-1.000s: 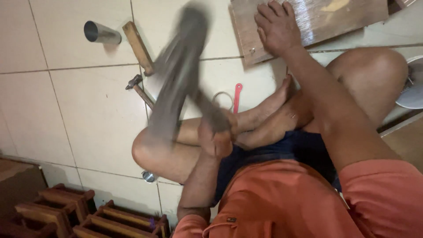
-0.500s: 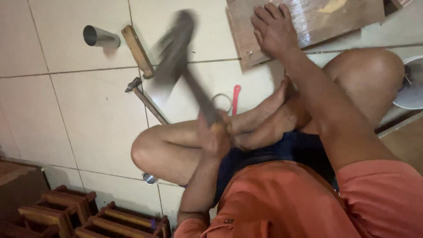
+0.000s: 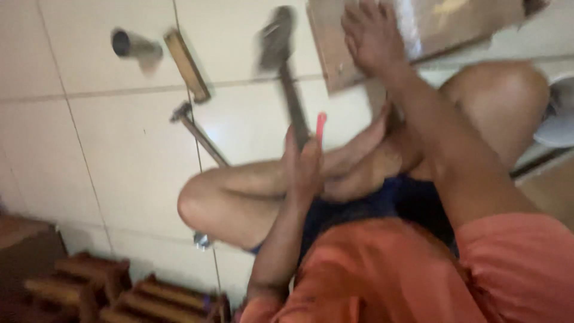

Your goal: The person sits cross-legged on the floor and hammers nails into a small wooden box held in their lap. They take nails from a cup, position nails along the box edges, hammer them in with a hammer, and turn the box to work on different sides.

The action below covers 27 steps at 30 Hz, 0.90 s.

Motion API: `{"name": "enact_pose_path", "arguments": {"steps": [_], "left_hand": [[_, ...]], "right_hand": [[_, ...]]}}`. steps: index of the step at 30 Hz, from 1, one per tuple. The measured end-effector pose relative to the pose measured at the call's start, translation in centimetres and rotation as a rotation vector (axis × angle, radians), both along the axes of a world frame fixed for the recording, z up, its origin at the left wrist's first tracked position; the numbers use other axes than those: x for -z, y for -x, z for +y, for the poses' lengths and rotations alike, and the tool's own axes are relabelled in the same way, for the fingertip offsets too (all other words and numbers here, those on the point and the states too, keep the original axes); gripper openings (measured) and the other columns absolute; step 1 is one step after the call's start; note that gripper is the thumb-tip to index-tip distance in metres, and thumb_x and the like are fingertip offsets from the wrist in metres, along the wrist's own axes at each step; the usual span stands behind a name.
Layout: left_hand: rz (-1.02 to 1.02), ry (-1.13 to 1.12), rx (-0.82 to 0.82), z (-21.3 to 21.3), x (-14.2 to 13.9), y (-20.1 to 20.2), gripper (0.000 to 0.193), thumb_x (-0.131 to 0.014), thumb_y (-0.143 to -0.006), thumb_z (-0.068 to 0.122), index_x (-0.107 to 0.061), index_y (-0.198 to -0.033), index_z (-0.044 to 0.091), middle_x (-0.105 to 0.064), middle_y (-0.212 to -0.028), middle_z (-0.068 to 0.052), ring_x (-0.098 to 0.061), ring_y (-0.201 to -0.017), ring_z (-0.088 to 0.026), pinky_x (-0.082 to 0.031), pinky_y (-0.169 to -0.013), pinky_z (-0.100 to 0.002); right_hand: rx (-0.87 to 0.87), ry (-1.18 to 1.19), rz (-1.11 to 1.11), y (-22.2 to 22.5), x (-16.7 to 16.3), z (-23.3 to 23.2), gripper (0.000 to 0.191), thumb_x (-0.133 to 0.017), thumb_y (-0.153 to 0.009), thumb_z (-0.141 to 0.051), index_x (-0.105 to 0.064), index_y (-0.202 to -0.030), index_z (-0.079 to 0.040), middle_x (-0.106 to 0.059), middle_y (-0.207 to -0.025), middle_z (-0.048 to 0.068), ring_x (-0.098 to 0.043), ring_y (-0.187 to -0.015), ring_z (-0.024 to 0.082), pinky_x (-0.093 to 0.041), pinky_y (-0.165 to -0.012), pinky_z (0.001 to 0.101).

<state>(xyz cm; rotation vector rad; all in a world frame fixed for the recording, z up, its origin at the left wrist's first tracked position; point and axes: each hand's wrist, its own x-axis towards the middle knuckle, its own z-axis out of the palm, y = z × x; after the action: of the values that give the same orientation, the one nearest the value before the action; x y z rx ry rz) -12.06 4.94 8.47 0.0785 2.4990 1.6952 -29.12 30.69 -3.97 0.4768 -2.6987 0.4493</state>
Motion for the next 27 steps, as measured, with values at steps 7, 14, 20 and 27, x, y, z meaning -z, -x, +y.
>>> {"name": "enact_pose_path", "arguments": {"steps": [7,14,20,27], "left_hand": [[0.218,-0.213,0.112,-3.4,-1.1,-4.0,0.04,-0.049,-0.112,0.033,-0.054,-0.138,0.001,-0.065,-0.095,-0.018,-0.066,-0.085,-0.039,-0.05,-0.073,-0.047],[-0.262,0.078,0.05,1.6,3.4,-0.1,0.046,-0.047,-0.107,0.033,-0.054,-0.141,0.003,-0.06,-0.087,-0.019,-0.058,-0.076,-0.037,-0.048,-0.067,-0.047],[0.115,-0.36,0.077,-4.3,-4.1,-3.7,0.044,-0.048,-0.103,0.034,-0.057,-0.134,0.003,-0.062,-0.082,-0.02,-0.059,-0.074,-0.036,-0.049,-0.066,-0.048],[-0.445,0.165,0.028,1.1,4.7,1.0,0.04,-0.05,-0.104,0.037,-0.06,-0.122,0.003,-0.067,-0.085,-0.022,-0.065,-0.078,-0.038,-0.051,-0.07,-0.049]], "right_hand": [[0.02,-0.021,-0.011,0.1,0.4,0.0,0.025,-0.067,-0.103,-0.021,-0.063,-0.124,-0.01,-0.056,-0.146,0.005,-0.044,-0.143,0.027,-0.028,-0.123,0.052],[0.021,-0.039,-0.029,0.0,0.1,0.2,0.036,-0.067,-0.098,-0.022,-0.065,-0.131,-0.008,-0.056,-0.144,0.009,-0.044,-0.143,0.03,-0.028,-0.119,0.0527],[-0.005,0.032,-0.083,0.4,-0.1,-0.1,0.033,-0.069,-0.099,-0.02,-0.065,-0.13,-0.007,-0.057,-0.144,0.009,-0.045,-0.141,0.031,-0.029,-0.118,0.0536],[0.007,0.037,-0.02,0.2,-0.3,0.4,0.032,-0.07,-0.098,-0.02,-0.064,-0.127,-0.009,-0.057,-0.142,0.007,-0.047,-0.14,0.03,-0.031,-0.119,0.0531]]}}
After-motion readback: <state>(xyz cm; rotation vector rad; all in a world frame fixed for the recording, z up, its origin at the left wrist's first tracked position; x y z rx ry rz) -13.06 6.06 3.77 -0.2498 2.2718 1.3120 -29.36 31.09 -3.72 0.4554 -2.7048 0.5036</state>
